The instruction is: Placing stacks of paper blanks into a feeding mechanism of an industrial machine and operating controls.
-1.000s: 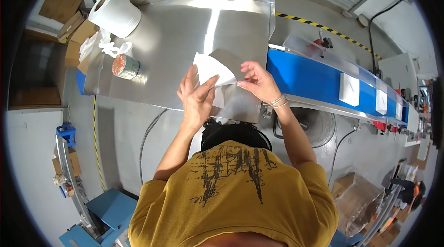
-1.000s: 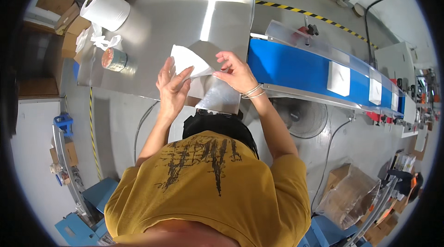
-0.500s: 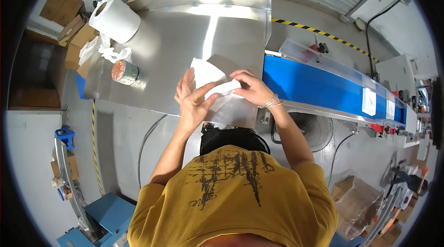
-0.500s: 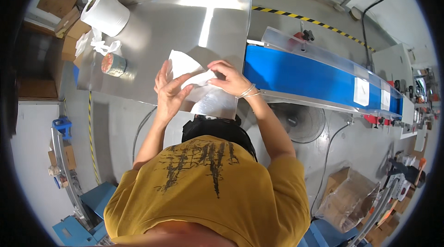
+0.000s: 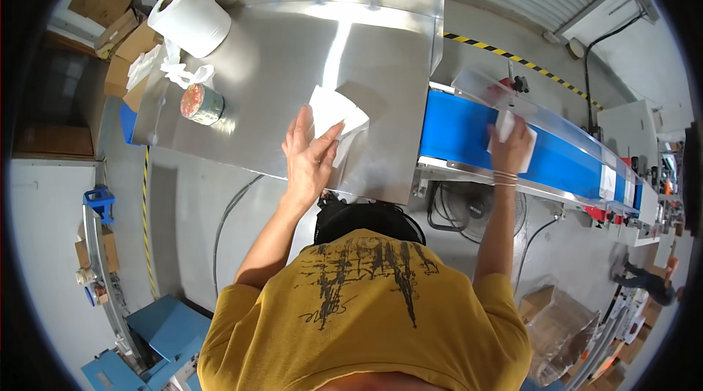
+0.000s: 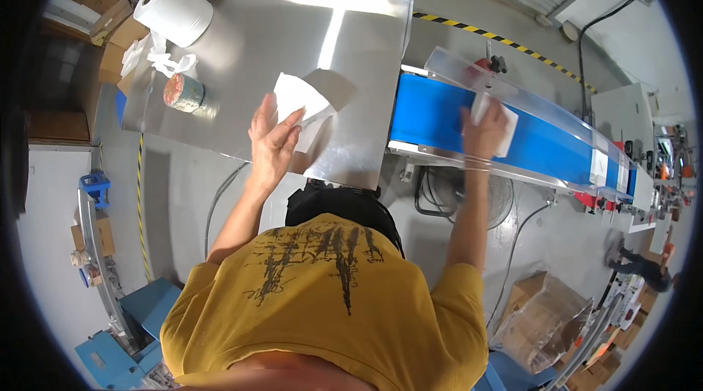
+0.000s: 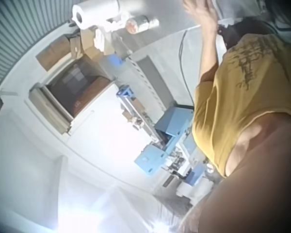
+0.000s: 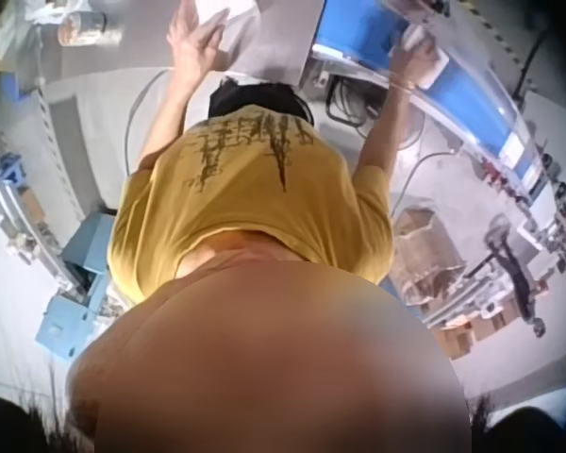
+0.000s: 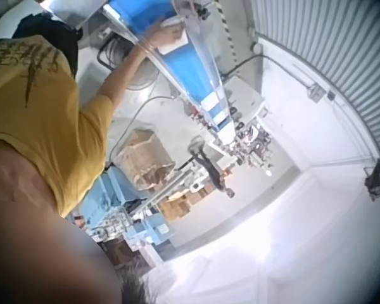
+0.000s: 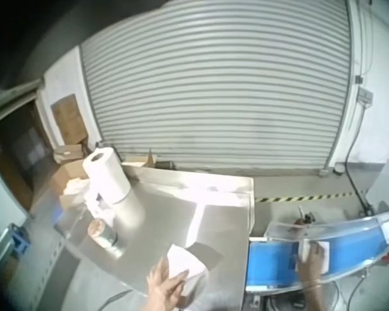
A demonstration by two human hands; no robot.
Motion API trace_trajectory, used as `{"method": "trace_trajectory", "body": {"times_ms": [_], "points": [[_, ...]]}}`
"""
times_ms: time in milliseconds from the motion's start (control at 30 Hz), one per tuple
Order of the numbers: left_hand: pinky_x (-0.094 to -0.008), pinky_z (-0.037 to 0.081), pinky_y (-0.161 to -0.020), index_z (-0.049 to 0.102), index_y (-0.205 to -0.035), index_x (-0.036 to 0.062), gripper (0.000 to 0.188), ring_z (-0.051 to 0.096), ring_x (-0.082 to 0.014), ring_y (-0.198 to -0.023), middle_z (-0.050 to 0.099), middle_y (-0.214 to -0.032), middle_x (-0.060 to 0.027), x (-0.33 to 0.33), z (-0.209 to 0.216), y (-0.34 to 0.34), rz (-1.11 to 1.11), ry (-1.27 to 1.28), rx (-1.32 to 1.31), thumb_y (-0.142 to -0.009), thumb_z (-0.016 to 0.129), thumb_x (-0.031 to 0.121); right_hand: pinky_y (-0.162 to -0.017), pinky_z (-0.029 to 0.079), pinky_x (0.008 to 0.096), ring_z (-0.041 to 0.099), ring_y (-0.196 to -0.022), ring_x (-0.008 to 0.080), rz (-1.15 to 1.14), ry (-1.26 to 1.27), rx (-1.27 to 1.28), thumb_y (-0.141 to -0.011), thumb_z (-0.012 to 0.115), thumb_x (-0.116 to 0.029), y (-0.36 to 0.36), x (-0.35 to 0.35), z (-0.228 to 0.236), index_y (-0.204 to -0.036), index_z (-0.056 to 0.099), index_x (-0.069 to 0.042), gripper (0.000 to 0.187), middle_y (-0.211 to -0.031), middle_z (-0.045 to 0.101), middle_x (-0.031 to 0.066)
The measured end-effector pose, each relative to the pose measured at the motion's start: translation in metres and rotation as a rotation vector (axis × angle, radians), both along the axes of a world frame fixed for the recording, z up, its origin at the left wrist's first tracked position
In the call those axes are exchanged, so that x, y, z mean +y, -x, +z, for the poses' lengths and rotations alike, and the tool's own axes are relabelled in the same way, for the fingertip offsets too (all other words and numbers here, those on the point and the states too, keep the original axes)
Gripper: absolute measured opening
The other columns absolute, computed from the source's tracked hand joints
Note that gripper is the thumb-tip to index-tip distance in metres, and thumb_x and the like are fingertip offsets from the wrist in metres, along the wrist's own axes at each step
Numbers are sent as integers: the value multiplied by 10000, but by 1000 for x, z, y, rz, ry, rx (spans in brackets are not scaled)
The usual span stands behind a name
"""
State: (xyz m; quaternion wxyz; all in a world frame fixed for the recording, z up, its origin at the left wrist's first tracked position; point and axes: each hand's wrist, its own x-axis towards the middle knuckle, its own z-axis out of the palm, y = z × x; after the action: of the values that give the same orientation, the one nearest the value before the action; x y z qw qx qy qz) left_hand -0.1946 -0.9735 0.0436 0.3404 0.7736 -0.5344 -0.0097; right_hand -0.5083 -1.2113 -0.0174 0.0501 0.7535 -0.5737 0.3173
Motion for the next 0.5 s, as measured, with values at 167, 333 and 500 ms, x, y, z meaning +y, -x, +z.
{"method": "trace_trajectory", "body": {"times_ms": [167,333,500], "points": [[-458,277,-1027,702,-1089,224,327,339,-379,-1293,323,-1439,-214,0,-2,-3,-26,4,28,-794,681,86,-848,470,330,537,-1043,222,943,-631,-371,-704,777,-146,-131,61,52,-1114,574,-100,460,-1149,528,90],[-453,260,-1030,704,-1083,231,325,308,-378,-1313,312,-1440,-229,-3,6,-3,-35,-31,64,-785,695,102,-851,449,282,538,-1016,170,1271,-574,-358,-791,719,-125,-183,59,22,-1139,562,-96,383,-1089,541,54],[-448,361,-1015,648,-1169,181,370,394,-376,-1264,324,-1430,-223,-8,5,-11,58,54,223,-809,674,100,-820,452,259,536,-918,109,832,-1017,-1018,-907,603,-172,-128,55,-11,-1152,565,-49,277,-1036,576,23]]}}
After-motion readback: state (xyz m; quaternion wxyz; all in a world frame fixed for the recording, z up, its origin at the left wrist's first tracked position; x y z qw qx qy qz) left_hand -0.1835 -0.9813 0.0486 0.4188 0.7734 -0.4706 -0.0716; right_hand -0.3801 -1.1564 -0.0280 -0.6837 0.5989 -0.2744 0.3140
